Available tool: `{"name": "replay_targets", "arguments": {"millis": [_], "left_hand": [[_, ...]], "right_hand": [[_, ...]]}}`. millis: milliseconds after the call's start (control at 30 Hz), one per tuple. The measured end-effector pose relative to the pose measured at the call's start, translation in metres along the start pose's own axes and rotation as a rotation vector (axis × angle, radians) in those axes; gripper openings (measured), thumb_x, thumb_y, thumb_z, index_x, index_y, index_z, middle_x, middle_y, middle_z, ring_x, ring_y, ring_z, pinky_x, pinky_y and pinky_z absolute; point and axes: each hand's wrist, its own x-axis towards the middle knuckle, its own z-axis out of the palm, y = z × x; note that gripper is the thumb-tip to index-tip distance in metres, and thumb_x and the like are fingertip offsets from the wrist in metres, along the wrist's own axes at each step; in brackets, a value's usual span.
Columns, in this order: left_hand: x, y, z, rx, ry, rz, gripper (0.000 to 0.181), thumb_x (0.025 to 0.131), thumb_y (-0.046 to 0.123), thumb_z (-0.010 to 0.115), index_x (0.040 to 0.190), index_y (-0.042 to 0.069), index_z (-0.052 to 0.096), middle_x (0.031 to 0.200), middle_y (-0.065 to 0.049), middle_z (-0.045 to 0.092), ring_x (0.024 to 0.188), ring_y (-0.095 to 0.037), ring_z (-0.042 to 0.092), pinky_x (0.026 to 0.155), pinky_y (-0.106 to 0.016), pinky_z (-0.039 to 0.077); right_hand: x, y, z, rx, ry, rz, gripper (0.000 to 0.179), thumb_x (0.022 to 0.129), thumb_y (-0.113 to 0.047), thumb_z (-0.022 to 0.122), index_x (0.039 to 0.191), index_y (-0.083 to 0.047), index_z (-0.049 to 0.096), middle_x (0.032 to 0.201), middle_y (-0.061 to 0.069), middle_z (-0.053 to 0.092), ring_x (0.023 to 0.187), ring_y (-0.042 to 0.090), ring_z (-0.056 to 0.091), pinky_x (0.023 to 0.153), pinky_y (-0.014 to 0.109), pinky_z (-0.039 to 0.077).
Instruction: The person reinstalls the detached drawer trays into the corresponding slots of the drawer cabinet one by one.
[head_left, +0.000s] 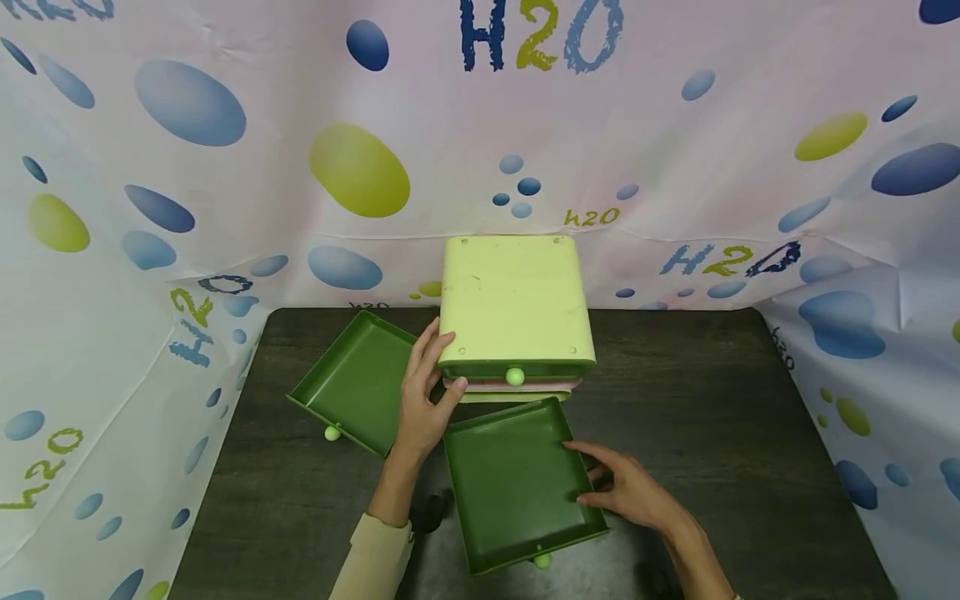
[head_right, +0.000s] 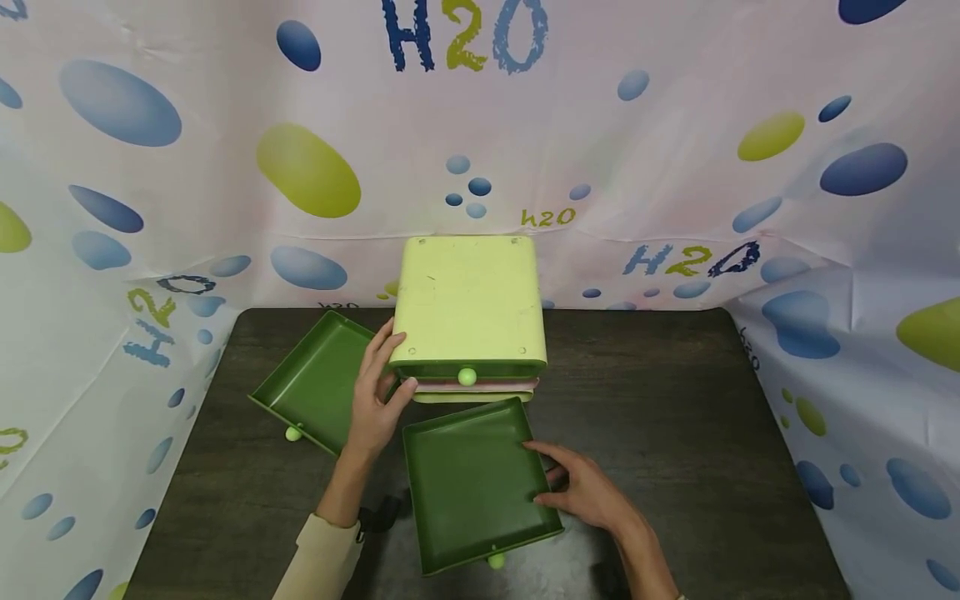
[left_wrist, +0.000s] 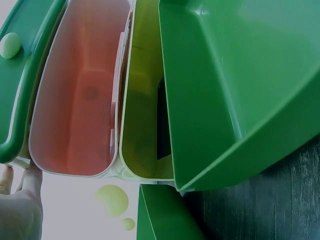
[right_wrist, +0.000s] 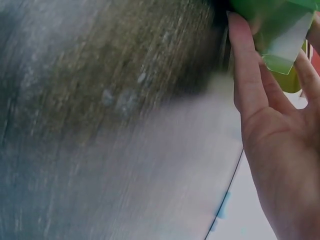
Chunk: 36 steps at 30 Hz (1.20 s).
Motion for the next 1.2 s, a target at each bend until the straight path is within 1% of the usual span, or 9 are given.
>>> {"name": "replay_targets", "arguments": {"millis": [100,300,433,600,767,833,967,1100,1200], "left_hand": [[0.0,-0.001,0.0,-0.007,0.002,0.013,0.054,0.087,-0.018,0.058,0.14,-0.012,0.046,0.155,-0.033,0.022,0.137,-0.02,0.041,0.067,-0.04,0.043],[0.0,-0.002,0.0,-0.012,0.001,0.026,0.054,0.087,-0.019,0.058,0.139,-0.013,0.046,0.154,-0.035,0.022,0.136,-0.019,0.041,0.067,-0.028,0.04],[0.0,-0.002,0.0,-0.008,-0.003,0.024,0.055,0.087,-0.019,0.058,0.14,-0.013,0.045,0.154,-0.035,0.022,0.136,-0.02,0.041,0.068,-0.029,0.041],[0.0,-0.001,0.0,-0.005,-0.008,0.021,0.055,0.087,-0.019,0.058,0.14,-0.013,0.045,0.154,-0.035,0.022,0.138,-0.024,0.04,0.07,-0.039,0.045],[0.0,0.0,0.0,-0.002,-0.009,0.01,0.055,0.087,-0.019,0.057,0.14,-0.012,0.045,0.155,-0.033,0.022,0.138,-0.025,0.039,0.072,-0.03,0.044],[0.001,0.0,0.0,-0.003,-0.009,0.008,0.055,0.087,-0.019,0.057,0.14,-0.012,0.045,0.155,-0.033,0.022,0.139,-0.025,0.039,0.072,-0.029,0.044],[0.0,0.0,0.0,-0.005,-0.01,0.01,0.054,0.088,-0.019,0.057,0.141,-0.012,0.045,0.155,-0.033,0.022,0.14,-0.025,0.038,0.076,-0.036,0.046],[0.0,-0.001,0.0,-0.009,-0.009,0.017,0.055,0.088,-0.019,0.057,0.141,-0.012,0.045,0.155,-0.033,0.022,0.14,-0.025,0.038,0.075,-0.037,0.046],[0.0,-0.001,0.0,-0.008,-0.005,0.021,0.055,0.087,-0.019,0.057,0.14,-0.012,0.045,0.155,-0.032,0.022,0.139,-0.024,0.039,0.074,-0.036,0.046]], "right_hand": [[-0.001,-0.001,-0.001,0.014,-0.009,0.003,0.077,0.082,-0.016,0.083,0.149,-0.018,0.046,0.143,0.023,0.046,0.098,0.027,0.062,0.069,0.031,0.057],[-0.004,-0.004,-0.003,-0.004,-0.016,0.029,0.076,0.083,-0.014,0.082,0.149,-0.021,0.046,0.143,0.023,0.046,0.097,0.025,0.062,0.067,0.032,0.056],[-0.007,-0.004,-0.005,-0.005,-0.024,0.029,0.075,0.084,-0.015,0.081,0.15,-0.019,0.045,0.144,0.026,0.044,0.098,0.027,0.062,0.064,0.033,0.055],[-0.012,-0.004,-0.005,0.007,-0.035,0.054,0.076,0.085,-0.017,0.08,0.151,-0.02,0.043,0.145,0.027,0.044,0.1,0.025,0.064,0.065,0.033,0.056],[-0.015,-0.005,-0.004,0.025,-0.044,0.063,0.077,0.086,-0.016,0.079,0.153,-0.02,0.041,0.143,0.028,0.046,0.101,0.026,0.066,0.065,0.034,0.056],[-0.016,-0.006,-0.004,0.03,-0.044,0.054,0.077,0.086,-0.015,0.079,0.153,-0.018,0.041,0.142,0.03,0.046,0.1,0.027,0.067,0.065,0.034,0.056],[-0.018,-0.007,-0.004,0.023,-0.04,0.051,0.077,0.086,-0.015,0.079,0.153,-0.019,0.041,0.142,0.032,0.045,0.099,0.025,0.067,0.063,0.033,0.055],[-0.019,-0.008,-0.003,0.021,-0.041,0.078,0.077,0.086,-0.017,0.08,0.153,-0.021,0.041,0.141,0.029,0.047,0.098,0.025,0.066,0.061,0.034,0.054],[-0.02,-0.008,-0.003,0.029,-0.043,0.088,0.077,0.086,-0.016,0.079,0.153,-0.02,0.04,0.136,0.027,0.052,0.099,0.027,0.066,0.064,0.034,0.055]]}}
